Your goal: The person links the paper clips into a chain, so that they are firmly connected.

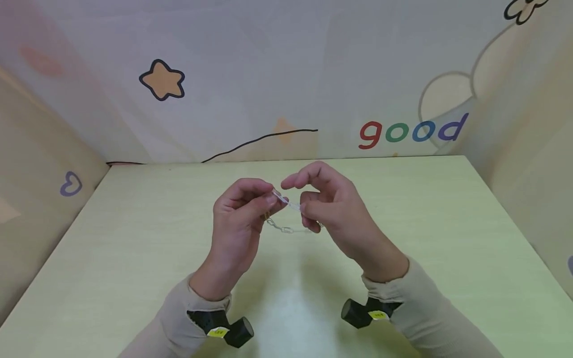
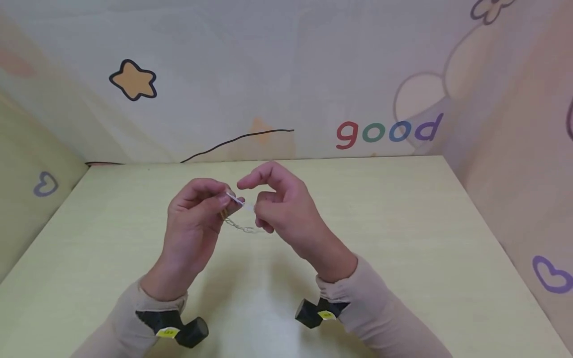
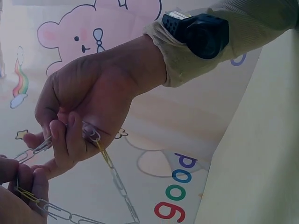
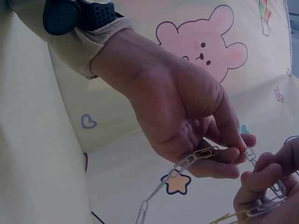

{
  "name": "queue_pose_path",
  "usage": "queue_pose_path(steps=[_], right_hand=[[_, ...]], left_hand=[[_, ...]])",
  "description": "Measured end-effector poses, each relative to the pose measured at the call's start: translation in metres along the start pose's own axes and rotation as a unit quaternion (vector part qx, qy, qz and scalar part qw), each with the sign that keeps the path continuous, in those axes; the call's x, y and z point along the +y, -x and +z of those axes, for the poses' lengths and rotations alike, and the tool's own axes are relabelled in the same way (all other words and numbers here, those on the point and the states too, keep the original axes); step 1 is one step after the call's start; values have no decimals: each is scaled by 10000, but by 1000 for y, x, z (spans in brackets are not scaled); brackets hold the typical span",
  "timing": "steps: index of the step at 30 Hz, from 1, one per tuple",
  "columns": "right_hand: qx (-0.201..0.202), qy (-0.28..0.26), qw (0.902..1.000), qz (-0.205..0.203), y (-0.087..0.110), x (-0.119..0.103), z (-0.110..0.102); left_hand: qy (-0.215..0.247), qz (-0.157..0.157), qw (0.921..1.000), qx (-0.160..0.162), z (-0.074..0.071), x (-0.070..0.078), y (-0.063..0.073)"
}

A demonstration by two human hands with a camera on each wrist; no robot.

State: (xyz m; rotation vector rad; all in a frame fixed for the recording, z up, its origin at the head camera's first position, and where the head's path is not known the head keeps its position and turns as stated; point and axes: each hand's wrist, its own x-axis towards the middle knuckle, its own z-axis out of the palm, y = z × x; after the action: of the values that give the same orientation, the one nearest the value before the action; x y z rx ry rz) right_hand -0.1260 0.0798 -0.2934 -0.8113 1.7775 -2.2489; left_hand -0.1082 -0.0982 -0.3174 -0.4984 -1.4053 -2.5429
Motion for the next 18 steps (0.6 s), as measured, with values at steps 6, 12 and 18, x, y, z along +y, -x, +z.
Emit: queue_pose_path(steps=[6,12,18], right_hand=[[-23,436,9985,342,-1,-9,-9],[-723,1538,9802,1017,-1,-22,-23],[-829,1851,9771,646,-2,-22,-28]], left_hand=[[-583,-120,9978,-291,-5,9,-3],[-1476,-253,9871,-575,-13,26,-9],[-2057,-486,9735,-879,-20,33,-12]])
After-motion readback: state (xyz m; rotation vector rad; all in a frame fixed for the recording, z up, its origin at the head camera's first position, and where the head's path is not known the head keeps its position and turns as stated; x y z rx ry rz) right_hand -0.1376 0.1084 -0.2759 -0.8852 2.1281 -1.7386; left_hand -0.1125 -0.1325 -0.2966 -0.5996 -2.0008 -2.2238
